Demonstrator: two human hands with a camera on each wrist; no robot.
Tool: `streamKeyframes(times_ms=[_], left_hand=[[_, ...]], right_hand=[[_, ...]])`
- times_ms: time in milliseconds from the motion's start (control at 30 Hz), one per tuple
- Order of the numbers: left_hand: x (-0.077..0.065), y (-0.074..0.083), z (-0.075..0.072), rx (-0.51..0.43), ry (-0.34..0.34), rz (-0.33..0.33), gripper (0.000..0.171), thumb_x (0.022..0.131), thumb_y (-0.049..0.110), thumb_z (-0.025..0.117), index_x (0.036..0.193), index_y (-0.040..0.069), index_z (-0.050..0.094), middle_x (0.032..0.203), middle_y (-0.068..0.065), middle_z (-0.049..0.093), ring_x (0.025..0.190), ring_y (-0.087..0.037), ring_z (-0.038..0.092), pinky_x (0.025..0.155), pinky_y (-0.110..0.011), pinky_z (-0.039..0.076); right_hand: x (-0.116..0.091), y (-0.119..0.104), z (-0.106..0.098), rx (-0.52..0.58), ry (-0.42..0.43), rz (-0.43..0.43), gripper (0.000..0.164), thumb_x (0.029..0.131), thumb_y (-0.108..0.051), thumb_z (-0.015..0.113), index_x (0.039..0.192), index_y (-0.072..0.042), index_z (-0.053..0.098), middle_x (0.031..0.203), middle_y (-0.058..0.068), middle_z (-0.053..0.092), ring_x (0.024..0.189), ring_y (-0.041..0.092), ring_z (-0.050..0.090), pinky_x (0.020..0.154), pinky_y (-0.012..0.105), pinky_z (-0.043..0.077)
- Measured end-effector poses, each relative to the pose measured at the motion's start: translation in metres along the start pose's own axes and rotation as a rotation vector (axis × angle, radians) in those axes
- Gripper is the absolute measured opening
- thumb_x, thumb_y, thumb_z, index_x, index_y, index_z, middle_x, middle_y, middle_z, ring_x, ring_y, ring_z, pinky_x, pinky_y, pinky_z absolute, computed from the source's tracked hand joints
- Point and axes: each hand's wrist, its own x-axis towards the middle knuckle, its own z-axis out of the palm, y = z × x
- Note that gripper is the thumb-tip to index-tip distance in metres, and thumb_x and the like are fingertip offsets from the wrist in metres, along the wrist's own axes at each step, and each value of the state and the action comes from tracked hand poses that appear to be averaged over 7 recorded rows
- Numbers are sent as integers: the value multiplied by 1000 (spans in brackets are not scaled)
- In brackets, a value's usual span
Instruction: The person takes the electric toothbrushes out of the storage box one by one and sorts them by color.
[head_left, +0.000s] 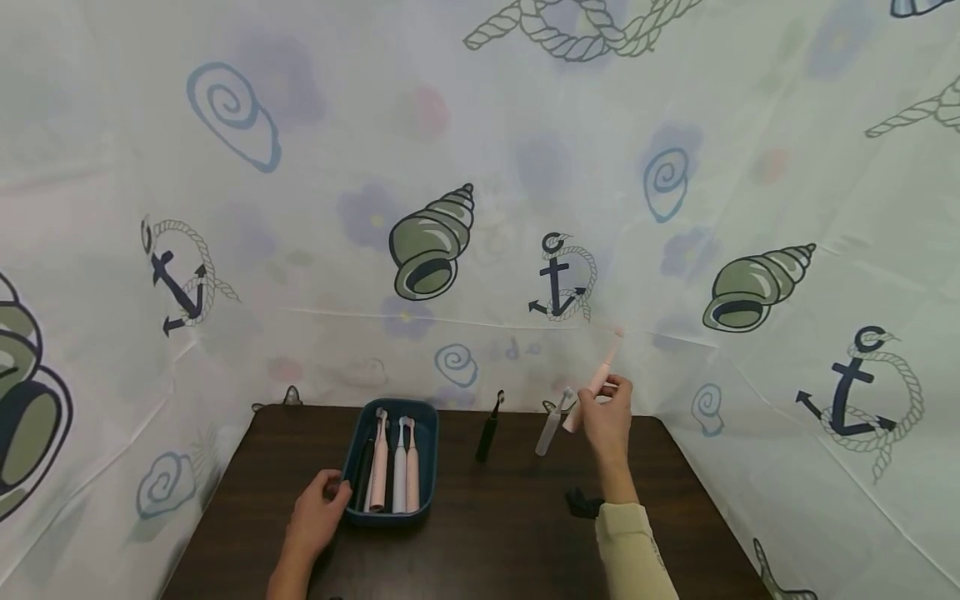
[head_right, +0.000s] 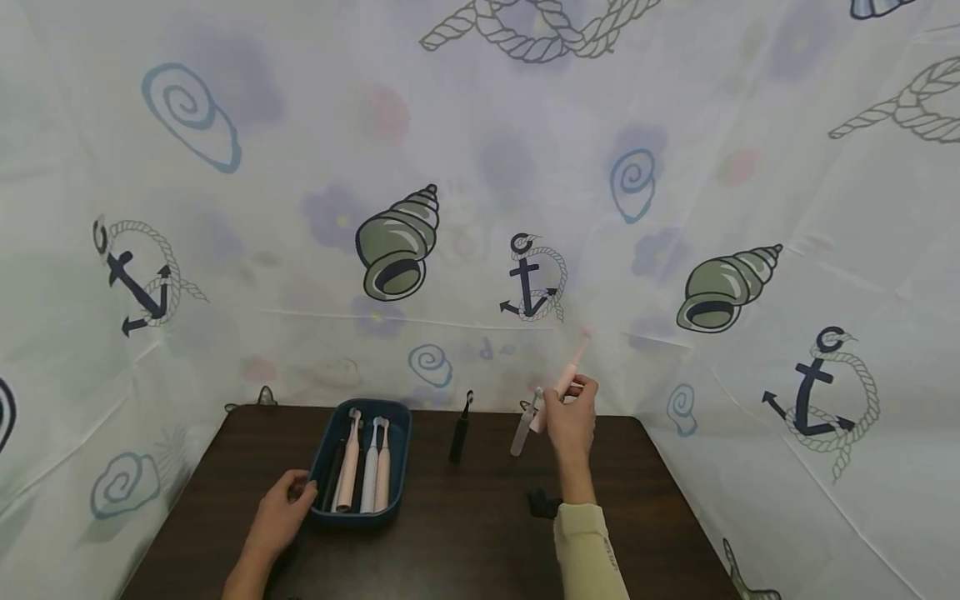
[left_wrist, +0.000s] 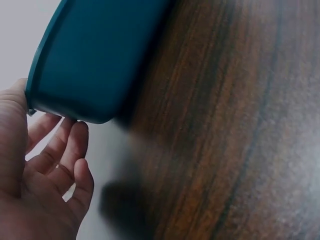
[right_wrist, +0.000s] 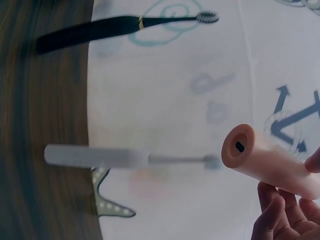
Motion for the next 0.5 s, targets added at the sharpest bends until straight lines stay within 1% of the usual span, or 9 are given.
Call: streamKeyframes(times_ms=[133, 300, 367, 500], left_hand=[[0, 2, -1, -4, 5, 12, 53, 109, 43, 55, 148, 7, 54, 133, -18, 68, 108, -27, 67, 77, -38, 50], [2, 1, -2, 11, -1, 9, 53, 108, 42, 56, 147, 7, 55, 132, -17, 68, 105, -24, 68, 74, -35, 48], [2, 1, -3, 12, -6, 6, 53, 108, 42, 56, 147, 7, 55, 132, -16, 68, 102, -22, 68, 73, -34, 48], [4, 0, -2, 7, -5, 5, 52, 108, 42, 57, 146, 7, 56, 132, -16, 68, 98, -21, 67, 72, -34, 47]], right_hand=[[5, 13, -7, -30, 10, 2, 57, 98, -21, 64, 148, -8, 42, 127, 16, 59, 92, 25, 56, 70, 33, 48], [8, 29, -14, -71, 23, 17, 58, 99, -22, 64, 150, -10, 40, 130, 15, 60, 94, 24, 58, 71, 35, 48], [8, 36, -17, -90, 32, 26, 59, 99, -23, 64, 151, -11, 40, 132, 15, 60, 96, 25, 59, 72, 36, 47], [10, 49, -20, -128, 52, 22, 59, 99, -22, 63, 152, -11, 39, 134, 16, 61, 104, 32, 64, 75, 38, 45]])
